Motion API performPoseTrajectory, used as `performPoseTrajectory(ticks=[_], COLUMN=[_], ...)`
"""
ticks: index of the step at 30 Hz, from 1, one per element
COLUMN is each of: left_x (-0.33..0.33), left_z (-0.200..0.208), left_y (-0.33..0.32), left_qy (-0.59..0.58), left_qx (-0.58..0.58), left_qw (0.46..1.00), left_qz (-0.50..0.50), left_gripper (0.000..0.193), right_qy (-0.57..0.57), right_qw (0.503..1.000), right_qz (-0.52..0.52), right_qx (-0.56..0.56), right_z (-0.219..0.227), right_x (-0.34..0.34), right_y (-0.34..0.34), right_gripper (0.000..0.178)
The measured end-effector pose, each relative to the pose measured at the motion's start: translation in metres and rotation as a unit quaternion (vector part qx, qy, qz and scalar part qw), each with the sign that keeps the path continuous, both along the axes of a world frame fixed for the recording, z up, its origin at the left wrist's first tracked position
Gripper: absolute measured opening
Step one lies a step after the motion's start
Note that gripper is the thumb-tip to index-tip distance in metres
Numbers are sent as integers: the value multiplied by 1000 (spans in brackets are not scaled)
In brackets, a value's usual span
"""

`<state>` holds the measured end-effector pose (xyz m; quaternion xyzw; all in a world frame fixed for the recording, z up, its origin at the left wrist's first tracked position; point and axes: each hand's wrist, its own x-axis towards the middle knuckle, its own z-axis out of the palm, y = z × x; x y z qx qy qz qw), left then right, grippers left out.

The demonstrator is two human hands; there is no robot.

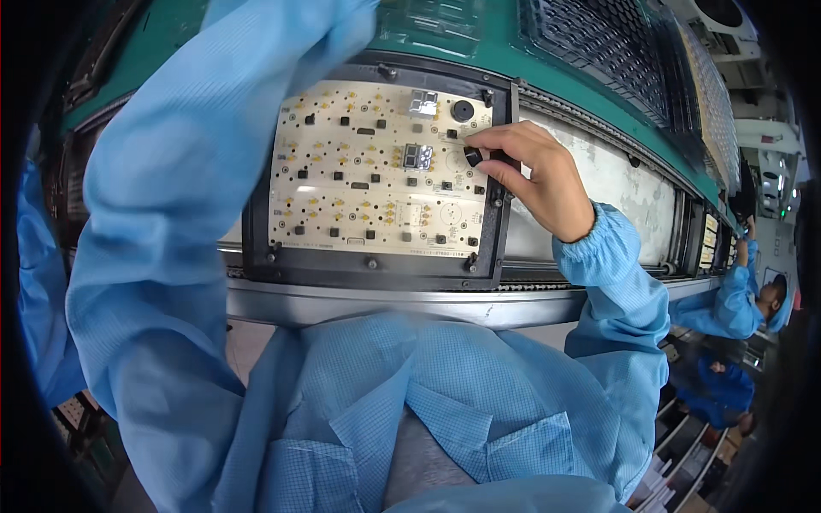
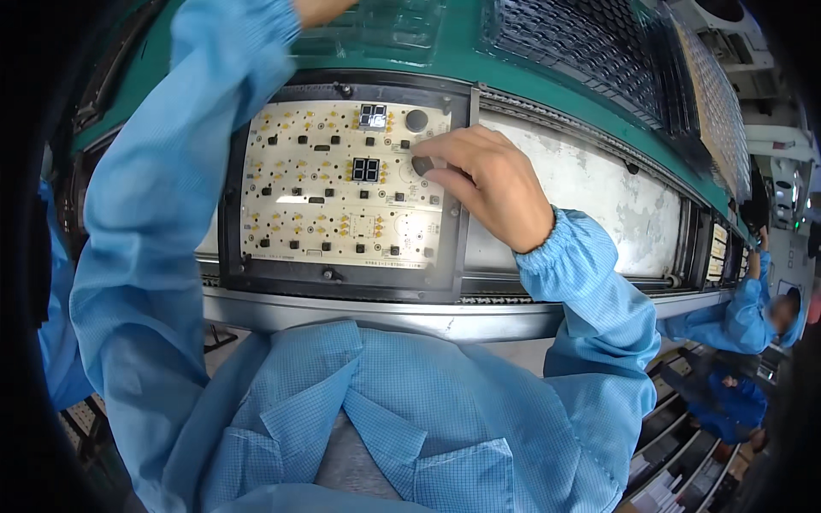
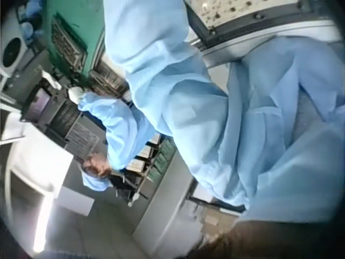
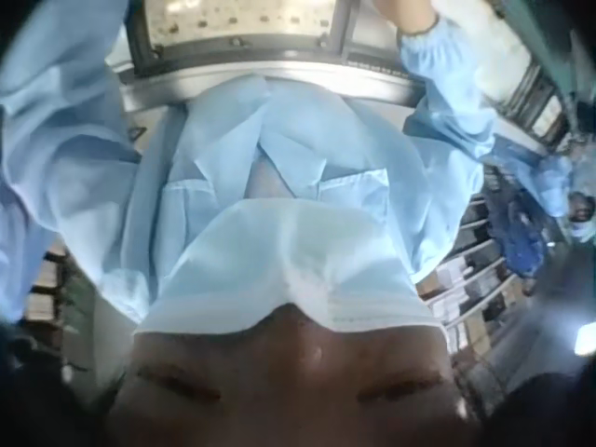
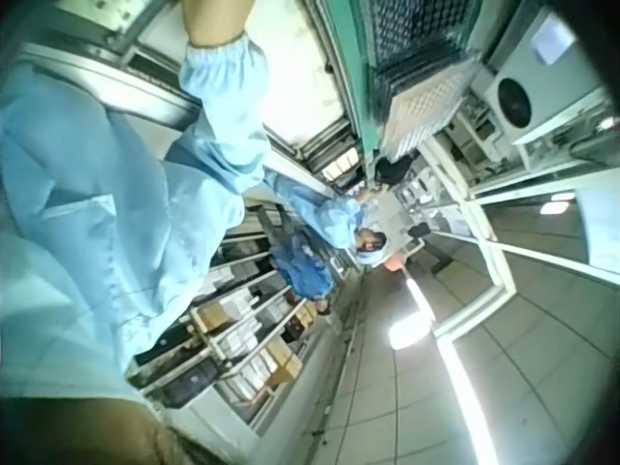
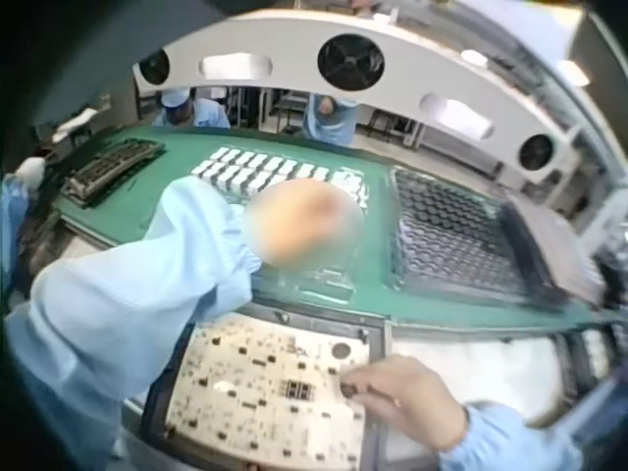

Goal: Assembling electronic components onto printed circuit boards on a production line.

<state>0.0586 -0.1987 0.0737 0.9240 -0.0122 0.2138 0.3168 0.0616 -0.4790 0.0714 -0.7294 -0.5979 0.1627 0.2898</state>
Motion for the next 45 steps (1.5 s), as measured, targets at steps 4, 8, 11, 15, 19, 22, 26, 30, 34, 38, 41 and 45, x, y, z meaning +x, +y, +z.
performPoseTrajectory(ticks=[4,8,11,15,19,22,26,30,34,38,41,45], left_x=[-118,-181,-196,-200,-202,-198,-198,-198,-196,-191,-188,-184], left_z=[23,4,-7,-25,-26,-27,-31,-29,-28,-27,-30,-17], left_y=[-58,-94,-108,-120,-118,-121,-122,-122,-121,-118,-117,-116], left_qy=[126,151,146,83,57,51,20,26,32,63,67,92], left_qx=[-279,-202,-61,-20,2,-2,17,29,44,58,75,45], left_qw=[951,966,986,996,998,998,999,999,998,996,994,993], left_qz=[-51,-64,-57,-41,-35,-38,-35,-32,-35,-32,-35,-54], left_gripper=[27,29,31,22,22,23,25,26,26,26,26,20], right_qy=[-45,-64,-93,-136,-158,-182,-229,-226,-193,-251,-291,-275], right_qw=[998,997,993,984,978,973,963,969,973,962,948,956], right_qz=[31,16,2,-21,-46,-60,-81,-51,-46,46,49,19], right_qx=[-15,-31,-67,-112,-131,-131,-112,-86,-116,-92,-123,-102], right_z=[3,6,10,14,17,19,16,13,17,15,13,9], right_x=[-9,-11,-12,-19,-23,-25,-32,-23,-16,-9,-11,-15], right_y=[3,5,7,9,14,10,9,11,19,30,36,30], right_gripper=[25,24,25,25,24,23,22,22,22,21,21,22])
